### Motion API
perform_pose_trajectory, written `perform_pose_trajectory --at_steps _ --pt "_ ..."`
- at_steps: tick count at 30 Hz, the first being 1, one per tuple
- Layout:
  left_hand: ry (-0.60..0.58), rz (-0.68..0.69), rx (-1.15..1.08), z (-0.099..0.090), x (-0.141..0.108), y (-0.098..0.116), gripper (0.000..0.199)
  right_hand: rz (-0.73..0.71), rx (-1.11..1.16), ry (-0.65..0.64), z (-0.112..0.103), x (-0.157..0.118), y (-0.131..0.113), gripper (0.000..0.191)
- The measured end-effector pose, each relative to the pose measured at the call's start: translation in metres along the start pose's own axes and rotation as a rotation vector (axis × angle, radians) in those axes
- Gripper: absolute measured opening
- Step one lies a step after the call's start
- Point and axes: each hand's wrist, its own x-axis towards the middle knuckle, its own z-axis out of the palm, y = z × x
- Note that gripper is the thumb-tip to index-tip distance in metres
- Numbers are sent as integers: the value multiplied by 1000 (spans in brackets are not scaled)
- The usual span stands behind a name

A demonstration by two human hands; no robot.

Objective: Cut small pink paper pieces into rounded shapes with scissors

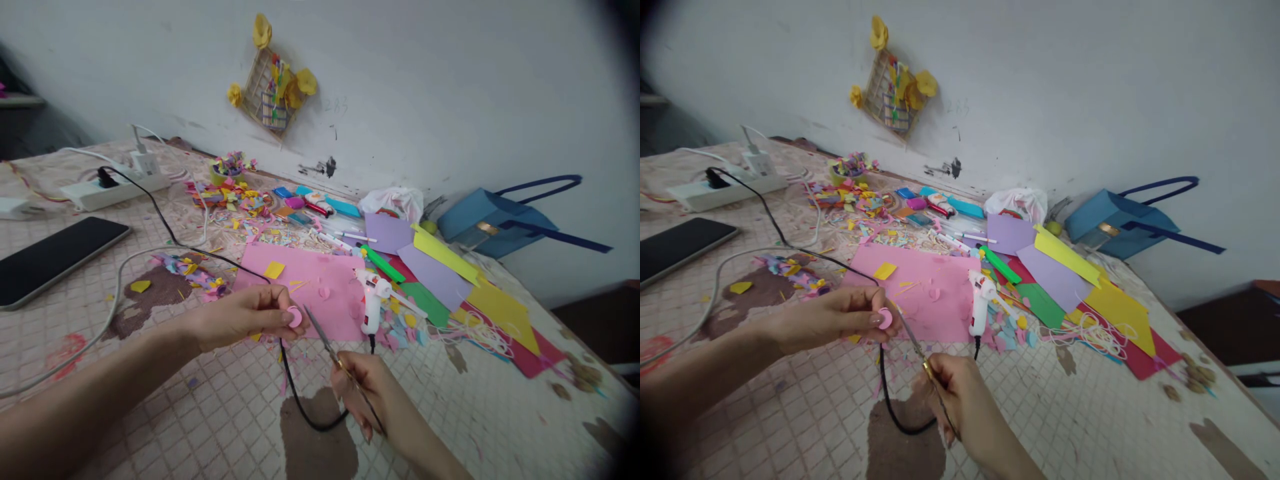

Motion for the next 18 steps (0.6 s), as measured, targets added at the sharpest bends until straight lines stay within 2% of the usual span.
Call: perform_pose_trajectory --at_steps 3,6,13,18 --pt "-48 -52 34 3 -2 2 17 -38 46 84 -3 2 -5 47" --pt "-99 -127 100 8 -4 2 19 -66 73 141 -1 4 -13 46" --pt "-230 -202 253 16 -6 -2 22 -95 144 3 16 6 -22 31" --pt "-231 -211 291 17 -6 -7 21 -62 177 -23 23 6 -27 24"
